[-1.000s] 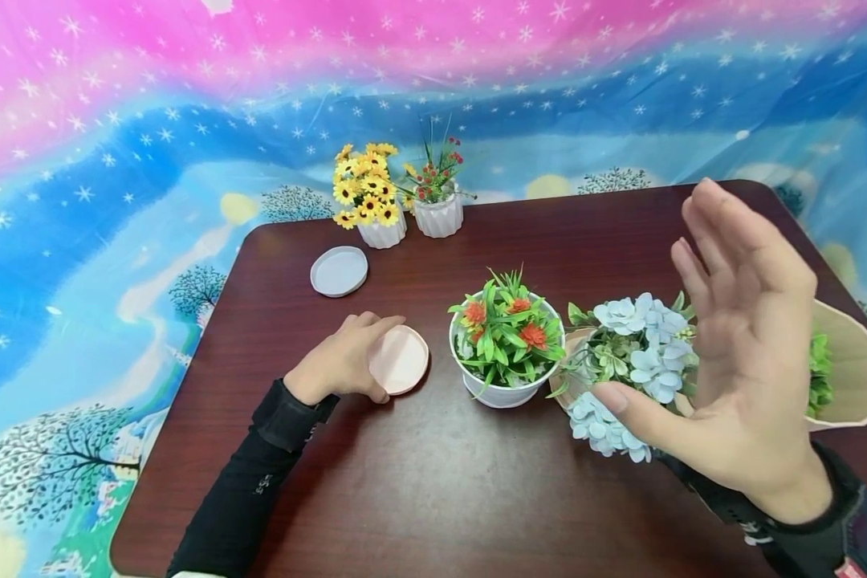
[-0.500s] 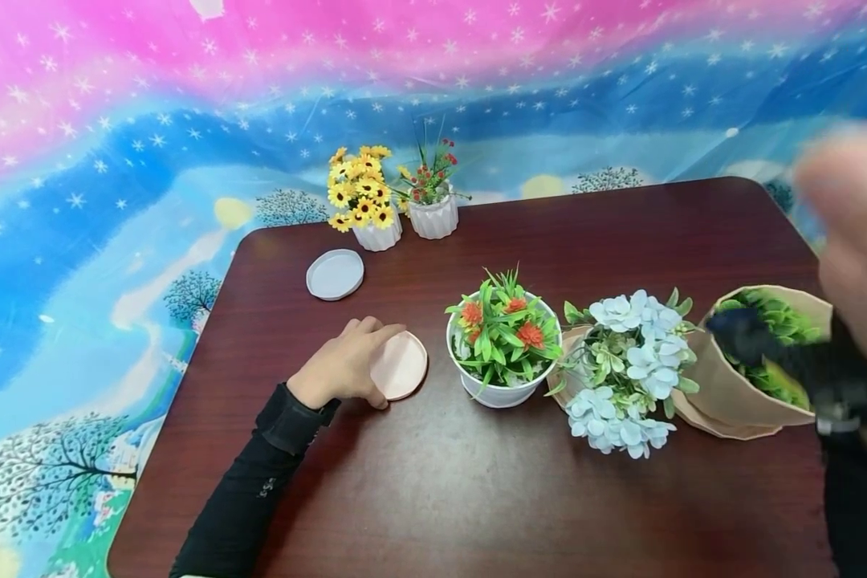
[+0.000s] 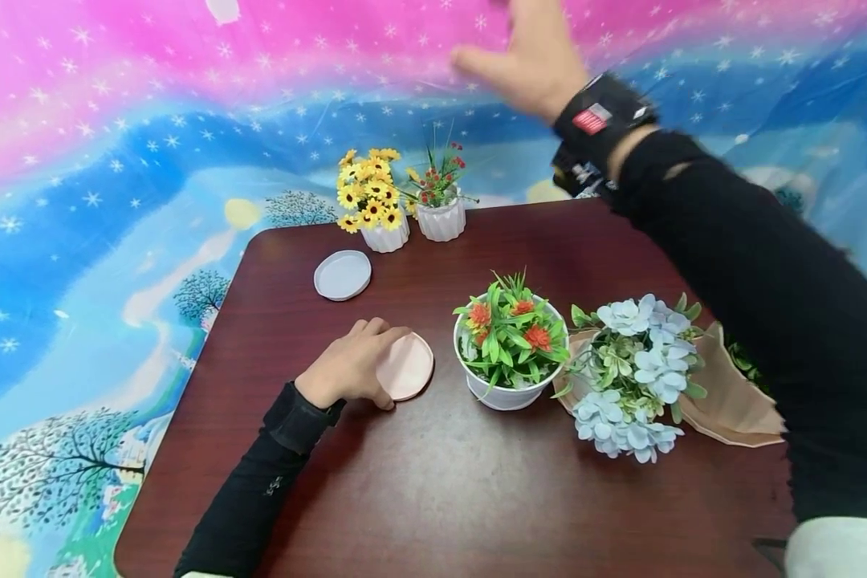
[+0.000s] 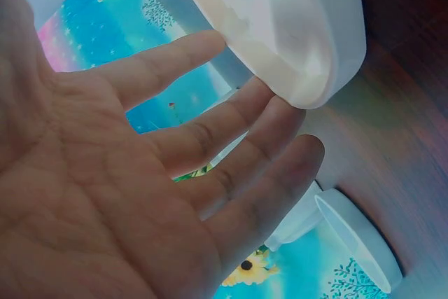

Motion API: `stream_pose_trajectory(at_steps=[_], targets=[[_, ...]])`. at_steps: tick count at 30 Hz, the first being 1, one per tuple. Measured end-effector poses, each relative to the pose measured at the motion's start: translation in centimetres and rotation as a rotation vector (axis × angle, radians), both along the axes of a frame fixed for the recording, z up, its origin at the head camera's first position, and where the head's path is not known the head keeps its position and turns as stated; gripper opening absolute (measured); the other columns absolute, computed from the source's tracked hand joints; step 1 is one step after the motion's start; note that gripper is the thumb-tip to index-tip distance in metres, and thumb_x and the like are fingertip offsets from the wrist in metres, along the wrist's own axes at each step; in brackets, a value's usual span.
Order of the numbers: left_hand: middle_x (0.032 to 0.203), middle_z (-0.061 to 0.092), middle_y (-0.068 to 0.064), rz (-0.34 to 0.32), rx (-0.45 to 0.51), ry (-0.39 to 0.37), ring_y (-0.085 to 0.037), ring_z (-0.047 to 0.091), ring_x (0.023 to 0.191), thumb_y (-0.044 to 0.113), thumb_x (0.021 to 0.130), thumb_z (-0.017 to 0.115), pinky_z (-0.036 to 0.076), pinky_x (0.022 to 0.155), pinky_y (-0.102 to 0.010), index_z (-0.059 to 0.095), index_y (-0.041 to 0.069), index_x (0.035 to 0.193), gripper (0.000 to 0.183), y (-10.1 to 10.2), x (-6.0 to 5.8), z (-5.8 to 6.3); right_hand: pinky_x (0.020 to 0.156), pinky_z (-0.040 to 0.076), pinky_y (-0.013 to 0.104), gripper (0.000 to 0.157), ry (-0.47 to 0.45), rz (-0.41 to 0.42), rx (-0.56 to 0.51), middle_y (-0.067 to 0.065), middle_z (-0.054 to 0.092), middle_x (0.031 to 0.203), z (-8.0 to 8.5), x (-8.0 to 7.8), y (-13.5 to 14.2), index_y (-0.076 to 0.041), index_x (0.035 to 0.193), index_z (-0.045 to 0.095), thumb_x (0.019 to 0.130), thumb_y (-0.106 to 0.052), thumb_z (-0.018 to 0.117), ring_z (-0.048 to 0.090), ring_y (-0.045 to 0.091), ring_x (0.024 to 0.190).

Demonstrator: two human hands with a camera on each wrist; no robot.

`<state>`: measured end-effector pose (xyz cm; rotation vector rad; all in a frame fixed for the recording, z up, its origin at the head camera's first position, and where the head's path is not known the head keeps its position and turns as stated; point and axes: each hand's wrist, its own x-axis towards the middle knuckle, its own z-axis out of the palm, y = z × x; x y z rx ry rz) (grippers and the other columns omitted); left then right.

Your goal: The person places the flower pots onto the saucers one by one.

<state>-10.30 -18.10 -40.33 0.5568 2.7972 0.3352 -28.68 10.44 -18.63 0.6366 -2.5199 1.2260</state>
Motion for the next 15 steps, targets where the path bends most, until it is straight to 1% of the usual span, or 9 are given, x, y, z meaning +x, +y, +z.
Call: stream_pose_trajectory(at_steps=[1,2,3,5,7,9,11,12,15], targets=[[0.131,0.058,-0.014,0.001,0.001,0.000,-0.034,0.052,0.121,0.028,0.058,0.108,0.059,0.091,-0.052,0.057,0.016,0.153,0.109,0.0,-0.1,0.0,0.125,0.026,0.033,0.072,-0.024,0.034,-0.013,0.005,0.045,0.163,-1.5,-1.0,-0.7,-0.018,0.164,0.041,0.100,-0.026,0.074,0.041,0.015,0.149],[0.132,0.058,-0.014,0.003,0.002,-0.001,-0.034,0.052,0.122,0.028,0.058,0.108,0.058,0.091,-0.052,0.057,0.017,0.154,0.109,0.1,-0.1,0.0,0.126,0.026,0.035,0.077,-0.042,0.054,0.007,0.009,0.042,0.165,-3.2,-1.8,-1.2,-0.013,0.165,0.036,0.099,-0.024,0.075,0.038,0.019,0.151],[0.132,0.058,-0.013,0.004,0.004,-0.005,-0.033,0.051,0.122,0.028,0.058,0.108,0.058,0.092,-0.052,0.057,0.017,0.154,0.109,0.1,-0.2,0.0,0.126,0.028,0.038,0.081,-0.079,0.065,0.041,0.011,0.039,0.167,-4.8,-2.5,-1.6,-0.011,0.166,0.031,0.099,-0.024,0.075,0.037,0.022,0.153],[0.132,0.058,-0.013,0.002,0.005,-0.013,-0.033,0.051,0.122,0.028,0.058,0.108,0.058,0.092,-0.052,0.057,0.017,0.154,0.109,0.2,-0.2,0.0,0.126,0.029,0.043,0.085,-0.131,0.082,0.105,0.016,0.037,0.167,-7.8,-3.6,-2.0,-0.005,0.166,0.027,0.099,-0.025,0.076,0.037,0.028,0.153],[0.132,0.058,-0.012,0.000,0.009,-0.022,-0.033,0.051,0.122,0.028,0.059,0.108,0.058,0.092,-0.052,0.057,0.017,0.154,0.108,0.4,-0.1,-0.1,0.125,0.030,0.048,0.089,-0.170,0.079,0.141,0.019,0.036,0.167,-10.3,-4.3,-2.1,-0.002,0.167,0.025,0.098,-0.025,0.077,0.037,0.033,0.153],[0.132,0.058,-0.012,-0.004,0.012,-0.029,-0.032,0.051,0.122,0.028,0.059,0.108,0.058,0.092,-0.052,0.057,0.016,0.153,0.108,0.5,0.0,-0.1,0.124,0.032,0.052,0.091,-0.201,0.064,0.146,0.022,0.037,0.165,-12.1,-4.8,-2.0,-0.001,0.166,0.026,0.096,-0.025,0.079,0.037,0.036,0.152],[0.132,0.058,-0.012,-0.004,0.011,-0.031,-0.032,0.051,0.122,0.027,0.059,0.108,0.058,0.092,-0.052,0.057,0.016,0.153,0.108,0.5,0.0,-0.2,0.123,0.033,0.053,0.089,-0.202,0.047,0.147,0.024,0.041,0.161,-13.4,-5.1,-2.0,0.002,0.162,0.030,0.094,-0.024,0.080,0.039,0.039,0.150],[0.132,0.058,-0.012,-0.004,0.009,-0.031,-0.032,0.051,0.122,0.027,0.059,0.108,0.058,0.092,-0.052,0.057,0.016,0.153,0.108,0.5,0.0,-0.2,0.122,0.033,0.053,0.086,-0.203,0.037,0.141,0.025,0.042,0.159,-14.0,-5.3,-2.0,0.003,0.160,0.033,0.094,-0.025,0.081,0.041,0.040,0.148],[0.132,0.058,-0.012,-0.004,0.002,-0.026,-0.032,0.051,0.123,0.027,0.059,0.108,0.058,0.092,-0.052,0.057,0.016,0.154,0.108,0.4,-0.1,-0.2,0.117,0.037,0.051,0.071,-0.203,0.004,0.118,0.027,0.048,0.148,-15.2,-5.6,-2.2,0.005,0.144,0.042,0.092,-0.023,0.081,0.046,0.041,0.138]])
